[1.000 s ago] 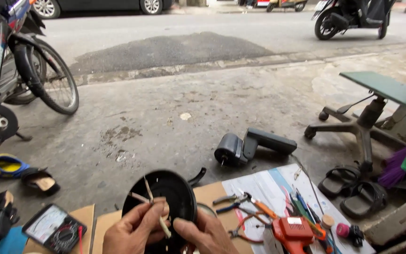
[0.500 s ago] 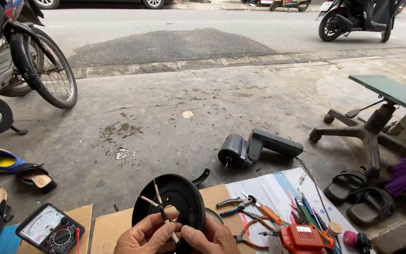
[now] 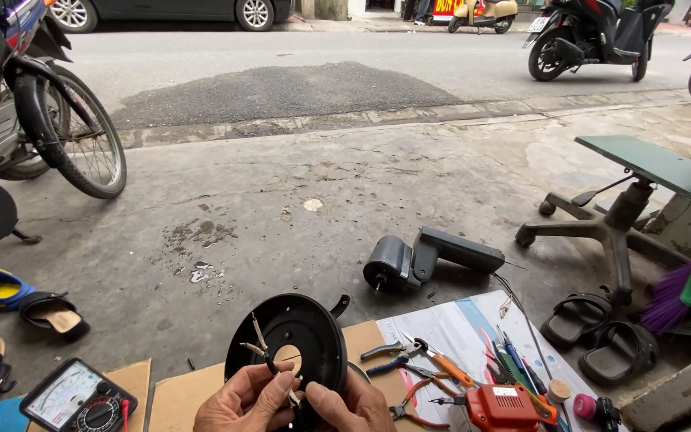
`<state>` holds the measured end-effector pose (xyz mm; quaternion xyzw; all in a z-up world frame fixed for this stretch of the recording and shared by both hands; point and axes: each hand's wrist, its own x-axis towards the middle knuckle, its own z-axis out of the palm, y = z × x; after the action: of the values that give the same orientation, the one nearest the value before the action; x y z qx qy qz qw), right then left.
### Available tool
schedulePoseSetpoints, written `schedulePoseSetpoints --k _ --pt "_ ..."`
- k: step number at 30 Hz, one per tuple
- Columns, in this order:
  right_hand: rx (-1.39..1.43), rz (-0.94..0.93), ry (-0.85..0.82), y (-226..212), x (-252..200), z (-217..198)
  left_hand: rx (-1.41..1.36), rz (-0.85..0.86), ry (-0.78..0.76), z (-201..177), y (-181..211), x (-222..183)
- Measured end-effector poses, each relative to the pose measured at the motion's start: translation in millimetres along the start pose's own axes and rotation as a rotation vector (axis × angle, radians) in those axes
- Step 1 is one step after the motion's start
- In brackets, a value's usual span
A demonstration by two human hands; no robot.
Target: Organizing and soldering internal electrical wiring during an appliance repair.
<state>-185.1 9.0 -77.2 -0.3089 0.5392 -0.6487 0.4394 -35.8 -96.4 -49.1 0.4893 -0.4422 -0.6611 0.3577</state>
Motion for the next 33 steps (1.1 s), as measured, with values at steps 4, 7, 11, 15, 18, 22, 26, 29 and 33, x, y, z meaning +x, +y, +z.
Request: schedulePoseSetpoints --k 4,7,11,15,18,22,26,29,33 --pt "-0.033 0.098 0.097 -8 -4 -2 0.062 0.063 0.014 9 0 -3" --pt "0.031 0.145 0.133 -8 -5 -4 0.082 0.084 0.021 11 0 -3" --pt "0.052 0.127 0.092 -8 -6 -5 0.087 0.011 -0.072 7 3 1" --pt "0.012 0.144 0.08 -11 -7 -1 0.078 -0.07 -0.143 4 13 -6" --pt "-0.037 0.17 0.053 -24 -10 2 0.043 -0.087 -0.154 3 16 -8" --pt "-0.05 0.165 0.06 -25 -11 3 0.016 -0.056 -0.249 -5 8 -3" --pt "-0.054 0.173 0.033 -23 -11 2 -0.015 -0.034 -0.29 -9 5 0" --pt "-0.043 0.159 0.029 -22 -10 4 -0.01 -0.004 -0.278 -8 6 -3" --pt "-0.042 0.172 0.052 -17 -8 3 -0.027 -0.008 -0.235 -5 9 -9"
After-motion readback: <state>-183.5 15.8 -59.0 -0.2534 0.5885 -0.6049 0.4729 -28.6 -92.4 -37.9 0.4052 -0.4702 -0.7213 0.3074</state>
